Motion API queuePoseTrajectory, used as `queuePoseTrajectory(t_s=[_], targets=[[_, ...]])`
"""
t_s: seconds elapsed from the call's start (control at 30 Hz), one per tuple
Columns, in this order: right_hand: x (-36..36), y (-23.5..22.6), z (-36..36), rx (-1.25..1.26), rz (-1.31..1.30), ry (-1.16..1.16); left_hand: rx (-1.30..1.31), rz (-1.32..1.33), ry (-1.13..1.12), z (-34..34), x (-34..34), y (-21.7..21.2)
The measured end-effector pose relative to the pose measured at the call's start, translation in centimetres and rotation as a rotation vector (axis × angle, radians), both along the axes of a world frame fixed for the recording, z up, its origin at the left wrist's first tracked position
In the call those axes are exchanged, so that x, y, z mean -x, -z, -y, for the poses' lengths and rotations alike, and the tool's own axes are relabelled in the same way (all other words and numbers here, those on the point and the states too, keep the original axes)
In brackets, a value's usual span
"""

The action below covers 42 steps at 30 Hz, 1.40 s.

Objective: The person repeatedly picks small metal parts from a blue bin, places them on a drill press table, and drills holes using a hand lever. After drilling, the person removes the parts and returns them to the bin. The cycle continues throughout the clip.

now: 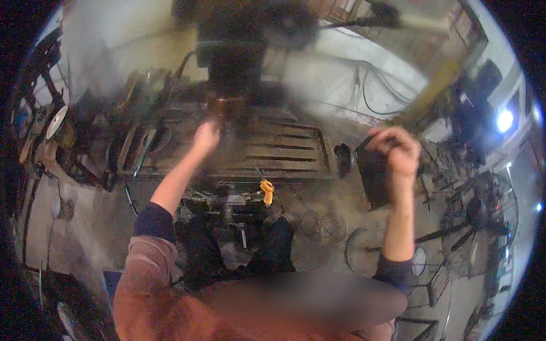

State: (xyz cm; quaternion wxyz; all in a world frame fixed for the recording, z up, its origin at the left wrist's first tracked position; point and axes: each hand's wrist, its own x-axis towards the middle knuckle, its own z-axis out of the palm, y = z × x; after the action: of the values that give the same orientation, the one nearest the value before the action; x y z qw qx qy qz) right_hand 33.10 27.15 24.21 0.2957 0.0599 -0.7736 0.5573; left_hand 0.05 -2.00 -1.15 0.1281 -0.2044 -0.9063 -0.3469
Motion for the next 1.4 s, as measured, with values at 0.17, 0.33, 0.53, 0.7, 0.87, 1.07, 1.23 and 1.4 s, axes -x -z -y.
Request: queuePoseTrajectory(t_s=[0.17, 0.33, 0.53, 0.7, 0.87, 1.07, 1.23, 1.4], targets=[[5.0, -11.3, -4.3, -0.214, -0.415, 0.124, -0.029, 0.202, 0.081, 0.0, -0.2, -2.1], [8.2, -17.4, -1.5, -0.136, -0.391, -0.104, 0.03, 0.135, 0.084, -0.6, 0.1, -2.2], [8.7, -16.4, -1.4, -0.032, -0.541, -0.238, 0.074, 0.158, 0.029, -1.0, 0.8, -1.5], [7.3, -12.5, -1.3, -0.063, -0.686, -0.047, 0.023, 0.151, 0.003, -1.5, 0.2, -1.7], [5.7, -5.1, -0.6, -0.198, -0.745, -0.042, 0.072, 0.169, -0.02, -1.5, 1.1, -0.9], [5.6, -1.2, 1.3, -0.109, -0.795, 0.01, 0.014, 0.138, -0.014, -1.6, 1.5, 0.0], [5.5, 1.6, 2.6, -0.04, -0.807, 0.058, 0.027, 0.198, 0.013, -1.6, 1.2, -1.0], [5.4, 1.6, 3.8, -0.025, -0.788, 0.079, -0.015, 0.164, 0.072, 0.1, 0.8, -1.1]])
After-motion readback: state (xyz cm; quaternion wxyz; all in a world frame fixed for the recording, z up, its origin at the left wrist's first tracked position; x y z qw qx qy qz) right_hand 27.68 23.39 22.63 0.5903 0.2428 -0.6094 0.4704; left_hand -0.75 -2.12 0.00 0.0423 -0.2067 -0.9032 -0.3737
